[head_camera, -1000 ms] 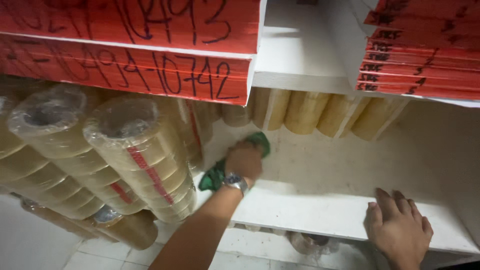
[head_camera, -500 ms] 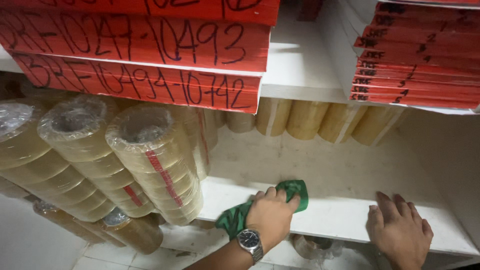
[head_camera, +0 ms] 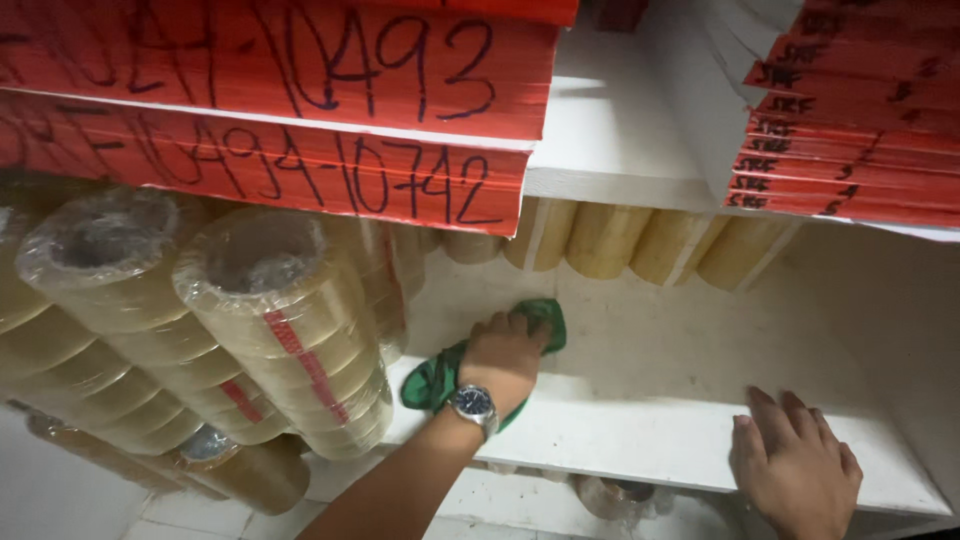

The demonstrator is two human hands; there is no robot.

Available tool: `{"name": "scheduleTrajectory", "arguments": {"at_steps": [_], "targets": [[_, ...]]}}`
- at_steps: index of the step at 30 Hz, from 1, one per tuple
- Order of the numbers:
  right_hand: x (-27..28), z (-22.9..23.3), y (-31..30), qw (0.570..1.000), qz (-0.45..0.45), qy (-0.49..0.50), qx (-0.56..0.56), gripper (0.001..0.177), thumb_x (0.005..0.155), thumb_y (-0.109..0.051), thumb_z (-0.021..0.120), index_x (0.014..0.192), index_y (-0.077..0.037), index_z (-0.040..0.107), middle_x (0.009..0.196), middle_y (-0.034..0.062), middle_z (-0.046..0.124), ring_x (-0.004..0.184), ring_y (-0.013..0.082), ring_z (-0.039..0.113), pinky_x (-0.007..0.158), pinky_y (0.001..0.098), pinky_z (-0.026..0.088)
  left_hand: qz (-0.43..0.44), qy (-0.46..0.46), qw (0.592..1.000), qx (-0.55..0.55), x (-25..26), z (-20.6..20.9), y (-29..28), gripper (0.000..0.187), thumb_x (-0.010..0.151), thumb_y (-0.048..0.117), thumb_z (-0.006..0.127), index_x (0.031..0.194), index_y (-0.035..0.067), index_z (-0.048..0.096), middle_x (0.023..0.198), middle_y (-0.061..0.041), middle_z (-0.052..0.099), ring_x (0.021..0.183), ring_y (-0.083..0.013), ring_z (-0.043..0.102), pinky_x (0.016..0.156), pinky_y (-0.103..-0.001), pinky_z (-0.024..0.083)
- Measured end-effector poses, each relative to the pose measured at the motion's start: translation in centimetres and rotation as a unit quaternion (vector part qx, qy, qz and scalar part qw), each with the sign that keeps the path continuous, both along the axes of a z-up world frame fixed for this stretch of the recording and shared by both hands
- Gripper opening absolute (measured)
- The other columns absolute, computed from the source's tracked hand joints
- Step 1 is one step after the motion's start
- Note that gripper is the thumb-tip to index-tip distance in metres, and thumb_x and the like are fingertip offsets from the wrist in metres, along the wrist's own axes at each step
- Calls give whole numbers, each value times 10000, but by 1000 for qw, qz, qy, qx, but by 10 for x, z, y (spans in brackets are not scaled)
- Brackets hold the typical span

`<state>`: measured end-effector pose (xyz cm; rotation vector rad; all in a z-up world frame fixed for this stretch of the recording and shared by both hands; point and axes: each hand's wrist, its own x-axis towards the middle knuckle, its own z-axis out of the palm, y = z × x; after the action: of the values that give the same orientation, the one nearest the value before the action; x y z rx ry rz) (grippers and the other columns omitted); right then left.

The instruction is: The person wipes a white shelf with a green cloth, moving from right to left and back again to clean the surface. After cleaning, the person picks up a stack of clear tape rolls from the shelf and places them on a nearby surface.

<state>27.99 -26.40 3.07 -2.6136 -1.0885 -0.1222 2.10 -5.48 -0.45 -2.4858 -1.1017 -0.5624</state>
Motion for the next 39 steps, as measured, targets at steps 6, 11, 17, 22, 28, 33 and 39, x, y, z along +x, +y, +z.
{"name": "scheduleTrajectory", "arguments": {"at_steps": [6, 11, 17, 22, 28, 33, 39], "targets": [[9, -7, 3, 1000, -3, 13, -19, 594, 914, -520, 371, 1485, -440, 517, 1646, -38, 443, 1560, 208, 338, 1228, 545, 238, 33, 20, 999, -35, 11, -8, 33, 505, 774, 184, 605, 1272, 266, 605, 1044, -131, 646, 858, -322, 594, 622, -491, 473], [15, -14, 5, 1000, -4, 13, -23, 615, 927, -575, 332, 1504, -441, 495, 1668, -32, 411, 1577, 235, 311, 1241, 536, 207, 35, -24, 999, -13, 13, -6, 55, 331, 780, 231, 631, 1107, 267, 667, 984, -118, 653, 828, -320, 601, 587, -497, 459], [20, -21, 6, 1000, -7, -16, -8, 619, 915, -591, 327, 1493, -459, 505, 1640, -58, 450, 1554, 216, 357, 1224, 521, 250, 86, -43, 995, 18, 17, 2, 91, 375, 773, 187, 606, 1142, 199, 674, 959, -98, 710, 823, -297, 650, 609, -465, 509], [17, -16, 2, 1000, 0, -14, -3, 600, 902, -557, 386, 1476, -458, 528, 1616, -50, 481, 1555, 220, 371, 1219, 534, 275, 94, -64, 976, -185, 9, 24, 85, 454, 836, 285, 607, 1281, 197, 624, 1175, -133, 691, 1022, -375, 667, 813, -494, 547], [14, -16, 0, 999, -20, -7, 27, 609, 872, -520, 380, 1449, -455, 562, 1610, -44, 496, 1538, 209, 386, 1230, 505, 243, 49, -43, 983, -169, 4, 27, 53, 250, 755, 184, 571, 965, 217, 703, 1033, -73, 696, 956, -346, 647, 751, -507, 521], [9, -5, -2, 1000, 1, -20, 5, 565, 911, -519, 377, 1445, -434, 540, 1589, -46, 501, 1505, 210, 415, 1199, 558, 289, 5, -13, 978, -210, -4, 43, 15, 403, 801, 166, 539, 1181, 215, 664, 1131, -134, 677, 993, -406, 647, 749, -577, 525], [15, -15, -8, 998, 18, -46, 28, 590, 915, -540, 355, 1452, -415, 565, 1581, -26, 528, 1506, 227, 434, 1184, 564, 311, -19, -18, 985, -172, -5, 19, -5, 374, 754, 214, 597, 1123, 188, 651, 1038, -129, 647, 908, -387, 612, 718, -554, 481]]}}
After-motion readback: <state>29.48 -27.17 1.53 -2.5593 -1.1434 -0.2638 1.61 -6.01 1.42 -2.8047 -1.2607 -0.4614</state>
